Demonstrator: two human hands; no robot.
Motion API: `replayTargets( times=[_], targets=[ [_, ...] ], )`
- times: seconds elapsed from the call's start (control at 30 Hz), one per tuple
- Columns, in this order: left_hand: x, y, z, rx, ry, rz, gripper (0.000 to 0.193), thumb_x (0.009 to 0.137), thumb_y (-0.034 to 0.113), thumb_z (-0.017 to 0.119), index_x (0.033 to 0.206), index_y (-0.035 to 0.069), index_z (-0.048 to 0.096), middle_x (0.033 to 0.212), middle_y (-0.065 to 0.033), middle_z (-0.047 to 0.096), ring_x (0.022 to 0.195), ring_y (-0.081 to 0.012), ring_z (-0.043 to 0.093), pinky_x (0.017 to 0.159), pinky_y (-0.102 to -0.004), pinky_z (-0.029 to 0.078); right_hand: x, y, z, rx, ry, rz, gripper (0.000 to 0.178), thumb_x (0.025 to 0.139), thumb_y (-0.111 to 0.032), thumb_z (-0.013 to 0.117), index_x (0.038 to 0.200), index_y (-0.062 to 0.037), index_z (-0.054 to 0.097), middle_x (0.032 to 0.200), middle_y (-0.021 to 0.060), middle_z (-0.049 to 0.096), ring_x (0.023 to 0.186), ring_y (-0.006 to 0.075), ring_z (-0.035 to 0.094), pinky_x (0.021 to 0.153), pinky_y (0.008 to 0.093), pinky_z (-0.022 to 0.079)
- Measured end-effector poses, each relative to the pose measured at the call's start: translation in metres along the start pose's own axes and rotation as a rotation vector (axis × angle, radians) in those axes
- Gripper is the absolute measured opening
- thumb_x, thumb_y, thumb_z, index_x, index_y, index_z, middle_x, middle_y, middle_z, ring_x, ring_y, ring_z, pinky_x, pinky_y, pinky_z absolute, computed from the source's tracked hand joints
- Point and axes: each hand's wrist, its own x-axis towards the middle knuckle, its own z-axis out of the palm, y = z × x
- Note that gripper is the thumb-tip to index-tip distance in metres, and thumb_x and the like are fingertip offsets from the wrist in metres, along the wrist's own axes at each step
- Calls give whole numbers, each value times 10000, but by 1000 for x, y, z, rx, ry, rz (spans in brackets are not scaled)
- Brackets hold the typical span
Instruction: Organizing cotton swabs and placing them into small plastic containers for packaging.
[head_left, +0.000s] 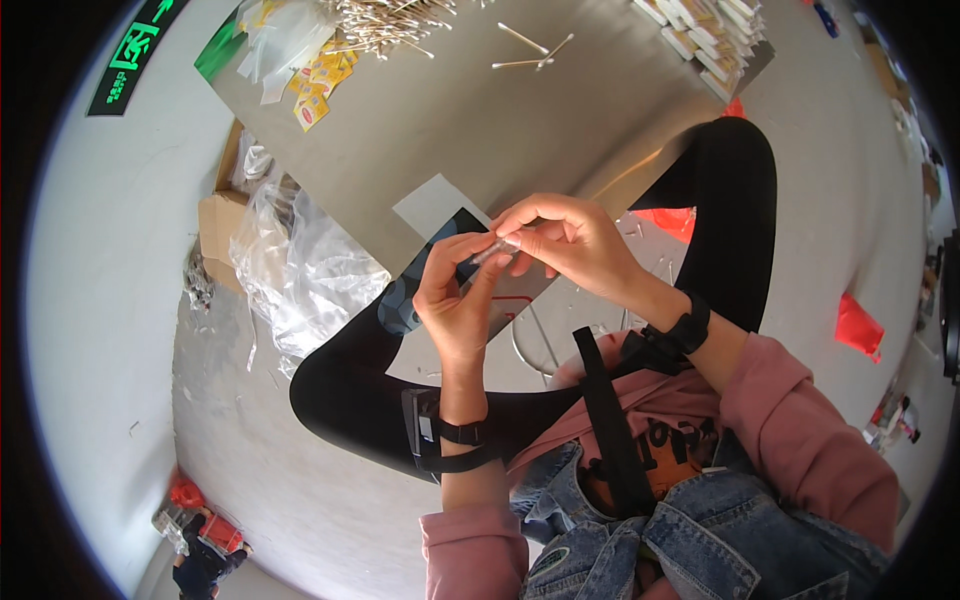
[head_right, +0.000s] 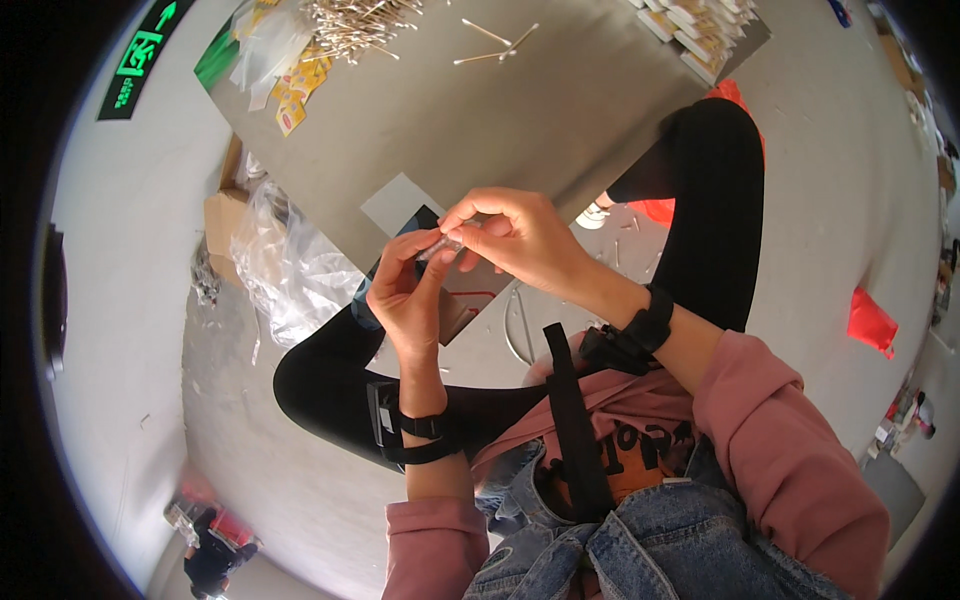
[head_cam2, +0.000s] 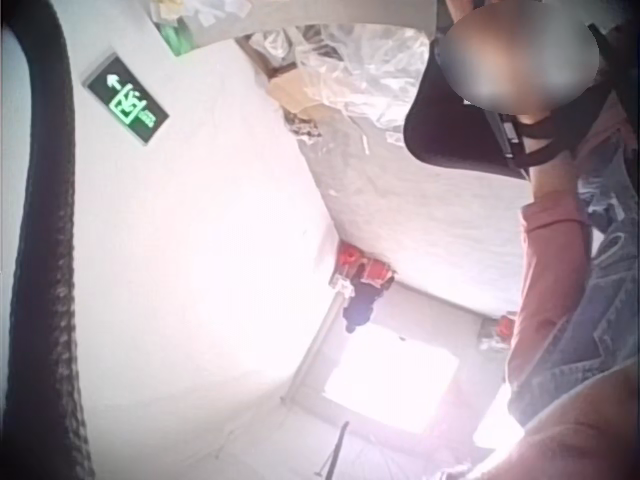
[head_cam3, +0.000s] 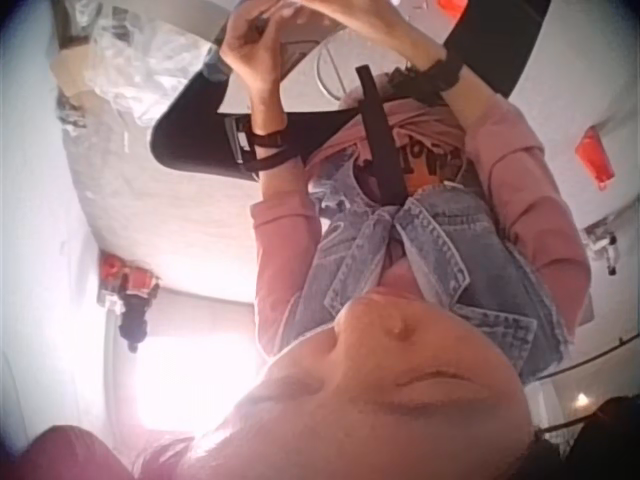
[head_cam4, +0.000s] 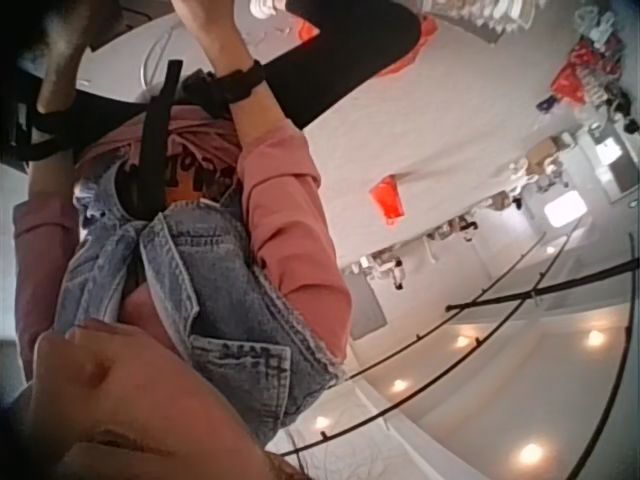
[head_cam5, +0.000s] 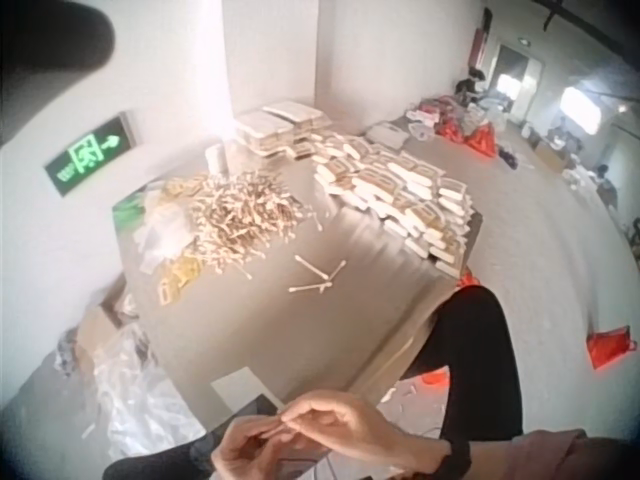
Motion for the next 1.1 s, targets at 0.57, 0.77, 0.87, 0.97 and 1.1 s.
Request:
replayTargets(
  times=[0.57,0.77,0.87,0.97,1.1],
  targets=[
    [3,3,2,140,16,116,279,769,-26,822,1038,10,759,1023,-85,714,931,-169,666,814,-284,536,2,12,-10,-82,-47,-306,213,930,38,651,1134,-17,680,1056,74,705,940,153,705,759,267,601],
    [3,7,1,202,4,152,288,759,-32,825,1038,15,773,1006,-79,721,898,-159,680,753,-265,551,3,10,-10,-251,-21,-357,212,908,37,669,1113,-11,688,1016,76,720,890,143,713,717,262,593],
    [4,8,1,194,1,149,263,766,-44,816,1020,11,777,992,-77,725,886,-157,680,749,-259,548,6,15,-11,-249,-18,-465,177,920,24,670,1093,-6,692,990,71,727,875,143,713,694,265,585],
    [3,6,2,184,0,129,233,786,-38,805,1012,13,779,991,-76,726,895,-156,678,753,-253,542,6,16,-11,-154,-19,-447,153,939,20,659,1088,3,688,986,68,730,860,140,720,668,257,576],
    [-2,-1,7,41,98,50,169,833,19,795,1000,26,778,1001,-76,724,923,-147,666,770,-241,532,1,1,-9,-37,-59,-102,138,980,-58,639,1097,-3,687,1066,82,721,879,150,734,603,237,562]
  ],
)
